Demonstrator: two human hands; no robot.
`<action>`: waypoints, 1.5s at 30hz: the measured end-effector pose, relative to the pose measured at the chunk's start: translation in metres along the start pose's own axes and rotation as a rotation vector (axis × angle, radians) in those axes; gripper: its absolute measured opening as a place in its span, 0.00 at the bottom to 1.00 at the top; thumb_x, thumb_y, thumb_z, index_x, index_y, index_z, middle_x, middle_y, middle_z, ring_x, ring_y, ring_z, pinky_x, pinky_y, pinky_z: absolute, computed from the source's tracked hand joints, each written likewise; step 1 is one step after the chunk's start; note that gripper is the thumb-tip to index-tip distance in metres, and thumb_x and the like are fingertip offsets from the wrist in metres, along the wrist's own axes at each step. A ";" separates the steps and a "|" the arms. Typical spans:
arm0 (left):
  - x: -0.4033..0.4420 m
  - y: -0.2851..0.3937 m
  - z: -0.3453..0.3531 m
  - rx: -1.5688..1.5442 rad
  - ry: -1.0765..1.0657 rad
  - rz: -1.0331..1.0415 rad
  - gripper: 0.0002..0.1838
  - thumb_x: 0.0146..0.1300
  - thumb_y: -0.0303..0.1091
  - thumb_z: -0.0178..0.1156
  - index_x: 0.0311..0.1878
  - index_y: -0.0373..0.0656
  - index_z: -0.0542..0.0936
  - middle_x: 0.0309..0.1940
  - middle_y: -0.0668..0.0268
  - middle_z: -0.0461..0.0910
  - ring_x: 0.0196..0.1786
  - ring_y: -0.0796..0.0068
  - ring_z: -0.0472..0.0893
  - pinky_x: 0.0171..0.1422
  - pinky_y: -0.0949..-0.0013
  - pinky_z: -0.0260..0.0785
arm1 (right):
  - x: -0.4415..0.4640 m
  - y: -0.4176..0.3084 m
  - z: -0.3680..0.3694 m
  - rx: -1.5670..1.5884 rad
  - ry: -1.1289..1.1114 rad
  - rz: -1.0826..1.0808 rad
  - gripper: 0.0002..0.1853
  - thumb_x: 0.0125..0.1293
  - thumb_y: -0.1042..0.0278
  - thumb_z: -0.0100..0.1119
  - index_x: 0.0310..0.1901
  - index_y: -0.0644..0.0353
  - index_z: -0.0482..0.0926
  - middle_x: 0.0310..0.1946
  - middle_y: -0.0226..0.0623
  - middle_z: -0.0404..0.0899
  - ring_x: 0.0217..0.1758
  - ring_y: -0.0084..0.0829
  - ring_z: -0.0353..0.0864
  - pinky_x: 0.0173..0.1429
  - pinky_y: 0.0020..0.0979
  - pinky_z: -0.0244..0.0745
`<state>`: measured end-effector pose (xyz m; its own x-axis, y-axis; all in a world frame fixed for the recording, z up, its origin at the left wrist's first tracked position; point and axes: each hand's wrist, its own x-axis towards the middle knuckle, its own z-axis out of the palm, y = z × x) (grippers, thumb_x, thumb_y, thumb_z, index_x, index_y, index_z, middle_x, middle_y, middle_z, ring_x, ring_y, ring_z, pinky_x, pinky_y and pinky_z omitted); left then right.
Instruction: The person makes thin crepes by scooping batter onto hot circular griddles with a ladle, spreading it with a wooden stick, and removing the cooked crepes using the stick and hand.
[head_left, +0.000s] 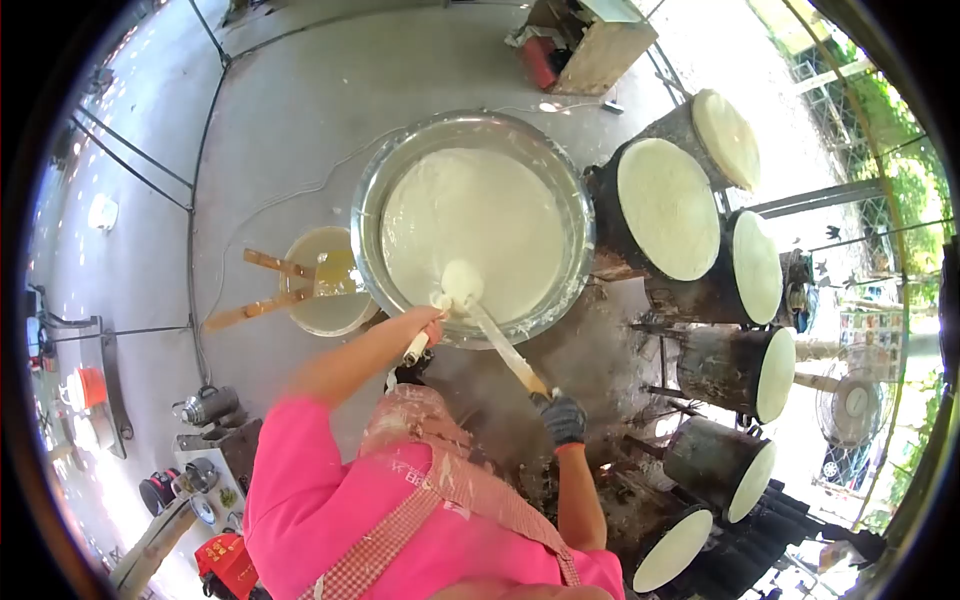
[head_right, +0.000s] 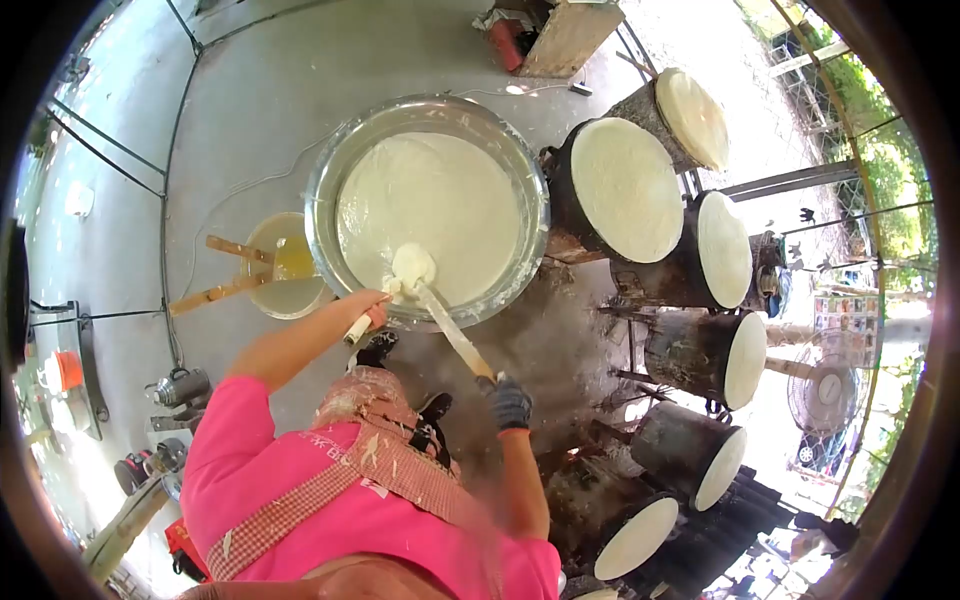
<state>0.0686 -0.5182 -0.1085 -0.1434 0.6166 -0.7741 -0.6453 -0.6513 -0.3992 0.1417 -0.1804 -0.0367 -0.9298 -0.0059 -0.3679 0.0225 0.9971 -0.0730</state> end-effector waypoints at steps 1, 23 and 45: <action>-0.019 -0.009 0.016 -0.010 -0.037 -0.003 0.08 0.62 0.34 0.47 0.44 0.50 0.65 0.17 0.72 0.60 0.13 0.88 0.57 0.09 0.87 0.48 | -0.012 -0.005 -0.009 0.091 0.019 0.028 0.23 0.53 0.41 0.54 0.33 0.55 0.78 0.22 0.46 0.77 0.25 0.45 0.77 0.30 0.38 0.71; -0.262 -0.071 0.193 0.707 -0.203 0.304 0.02 0.62 0.34 0.47 0.33 0.50 0.67 0.11 0.76 0.56 0.10 0.89 0.55 0.08 0.83 0.45 | 0.011 -0.015 -0.036 0.783 0.392 -0.063 0.13 0.53 0.59 0.61 0.30 0.62 0.77 0.19 0.34 0.72 0.24 0.25 0.70 0.32 0.30 0.67; 0.153 -0.576 0.087 0.868 0.259 -1.533 0.17 0.66 0.36 0.39 0.54 0.40 0.67 0.14 0.71 0.56 0.13 0.82 0.57 0.14 0.77 0.53 | -0.547 -0.091 0.191 0.716 0.529 1.896 0.22 0.54 0.40 0.51 0.31 0.53 0.79 0.26 0.41 0.79 0.29 0.44 0.77 0.32 0.38 0.70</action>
<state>0.3528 -0.0102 0.0459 0.9640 0.2542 -0.0781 -0.2595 0.8351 -0.4851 0.7186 -0.2819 -0.0056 0.4125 0.8940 -0.1749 0.8340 -0.4479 -0.3221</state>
